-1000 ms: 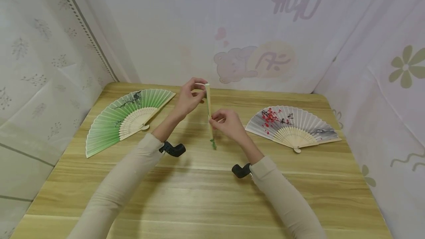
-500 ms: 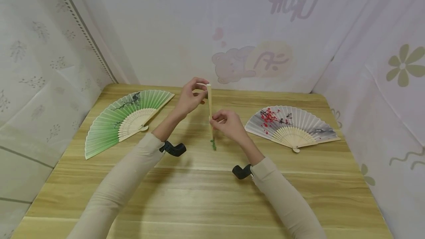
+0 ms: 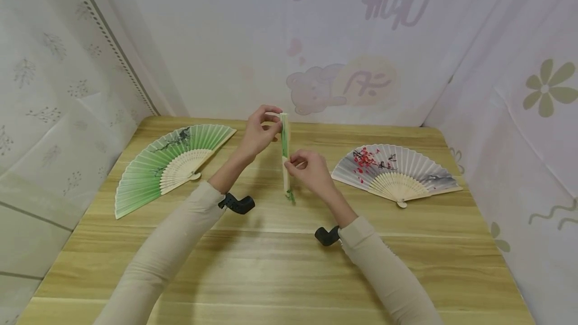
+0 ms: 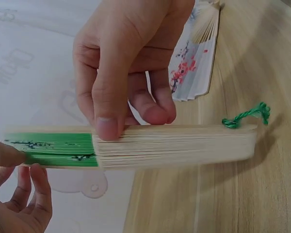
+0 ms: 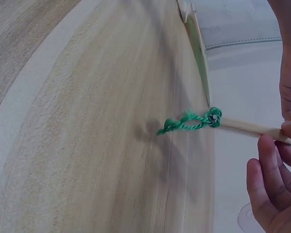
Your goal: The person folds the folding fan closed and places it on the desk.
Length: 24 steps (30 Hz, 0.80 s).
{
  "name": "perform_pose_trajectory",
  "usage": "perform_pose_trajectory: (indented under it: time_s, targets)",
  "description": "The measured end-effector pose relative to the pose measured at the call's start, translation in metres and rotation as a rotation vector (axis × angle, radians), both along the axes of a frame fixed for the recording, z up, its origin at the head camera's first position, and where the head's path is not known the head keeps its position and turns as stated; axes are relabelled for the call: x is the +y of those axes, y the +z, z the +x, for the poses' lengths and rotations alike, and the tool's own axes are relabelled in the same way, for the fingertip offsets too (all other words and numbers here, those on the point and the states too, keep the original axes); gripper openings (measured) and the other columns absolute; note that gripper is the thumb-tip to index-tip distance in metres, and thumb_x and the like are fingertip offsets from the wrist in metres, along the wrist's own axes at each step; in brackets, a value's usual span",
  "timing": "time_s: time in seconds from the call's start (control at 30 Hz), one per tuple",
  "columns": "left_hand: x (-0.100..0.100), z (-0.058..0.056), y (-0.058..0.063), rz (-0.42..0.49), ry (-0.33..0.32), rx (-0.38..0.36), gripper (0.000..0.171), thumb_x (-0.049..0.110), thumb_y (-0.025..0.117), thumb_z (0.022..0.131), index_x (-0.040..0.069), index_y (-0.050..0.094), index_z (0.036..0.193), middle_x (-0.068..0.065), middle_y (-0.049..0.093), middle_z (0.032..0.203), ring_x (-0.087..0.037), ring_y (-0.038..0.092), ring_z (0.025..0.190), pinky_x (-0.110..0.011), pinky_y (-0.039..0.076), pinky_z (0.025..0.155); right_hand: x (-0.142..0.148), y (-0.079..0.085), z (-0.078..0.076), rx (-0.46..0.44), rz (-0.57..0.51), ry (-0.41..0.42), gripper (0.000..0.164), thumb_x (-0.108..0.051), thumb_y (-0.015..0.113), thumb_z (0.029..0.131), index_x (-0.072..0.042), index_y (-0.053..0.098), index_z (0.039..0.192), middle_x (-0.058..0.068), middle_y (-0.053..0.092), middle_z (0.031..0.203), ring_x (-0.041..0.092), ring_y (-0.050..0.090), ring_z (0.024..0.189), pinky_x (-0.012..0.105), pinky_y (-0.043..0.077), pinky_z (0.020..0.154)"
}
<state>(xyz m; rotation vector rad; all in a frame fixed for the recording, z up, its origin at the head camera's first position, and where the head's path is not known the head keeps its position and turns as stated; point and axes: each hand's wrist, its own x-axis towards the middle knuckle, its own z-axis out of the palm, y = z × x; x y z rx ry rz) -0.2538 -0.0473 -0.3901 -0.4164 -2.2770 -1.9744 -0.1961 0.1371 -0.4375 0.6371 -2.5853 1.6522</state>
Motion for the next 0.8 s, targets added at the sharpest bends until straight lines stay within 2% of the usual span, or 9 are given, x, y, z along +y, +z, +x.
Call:
perform_pose_trajectory:
  time_s: [0.17,0.33,0.43,0.63,0.8]
  targets:
    - [-0.002,0.002,-0.002,-0.003,-0.028,-0.019,0.031,0.001,0.064,0.099,0.0,0.056,0.129,-0.017,0.063,0.105,-0.039,0.068,0.074,-0.035,0.058,0.061,0.001,0.0,0.001,0.007,-0.015,0.001,0.008,-0.007,0.07,0.098,0.0,0.074,0.099,0.009,0.072,0.085,0.04,0.07,0.073,0.033,0.058,0.062]
    - [-0.008,0.009,-0.01,-0.056,-0.141,-0.123,0.031,0.004,0.065,0.1,0.0,0.056,0.13,-0.018,0.065,0.109,-0.045,0.068,0.091,-0.044,0.06,0.071,0.004,0.001,-0.001,-0.063,-0.066,0.012,0.013,-0.008,0.069,0.099,0.004,0.072,0.104,0.015,0.072,0.094,0.04,0.071,0.08,0.051,0.059,0.073]
    - [-0.012,0.015,-0.017,-0.091,-0.2,-0.164,0.025,0.003,0.065,0.1,-0.002,0.06,0.124,-0.018,0.065,0.108,-0.046,0.067,0.094,-0.049,0.06,0.075,0.007,0.001,-0.003,-0.124,-0.112,0.027,0.016,-0.008,0.068,0.1,0.006,0.072,0.106,0.018,0.071,0.097,0.039,0.071,0.083,0.056,0.058,0.077]
    - [-0.018,0.028,-0.032,-0.109,-0.27,-0.213,0.021,0.0,0.065,0.099,-0.005,0.061,0.119,-0.019,0.067,0.105,-0.046,0.067,0.096,-0.058,0.057,0.079,0.012,-0.001,-0.006,-0.227,-0.198,0.055,0.019,-0.006,0.067,0.1,0.01,0.072,0.109,0.021,0.072,0.099,0.039,0.071,0.087,0.044,0.06,0.08]
    - [-0.021,0.04,-0.044,-0.093,-0.293,-0.263,0.02,-0.001,0.065,0.099,-0.005,0.06,0.117,-0.019,0.067,0.104,-0.044,0.068,0.094,-0.058,0.057,0.08,0.013,-0.006,-0.007,-0.262,-0.214,0.069,0.02,-0.006,0.067,0.1,0.012,0.072,0.109,0.021,0.072,0.098,0.035,0.071,0.085,0.043,0.06,0.079]
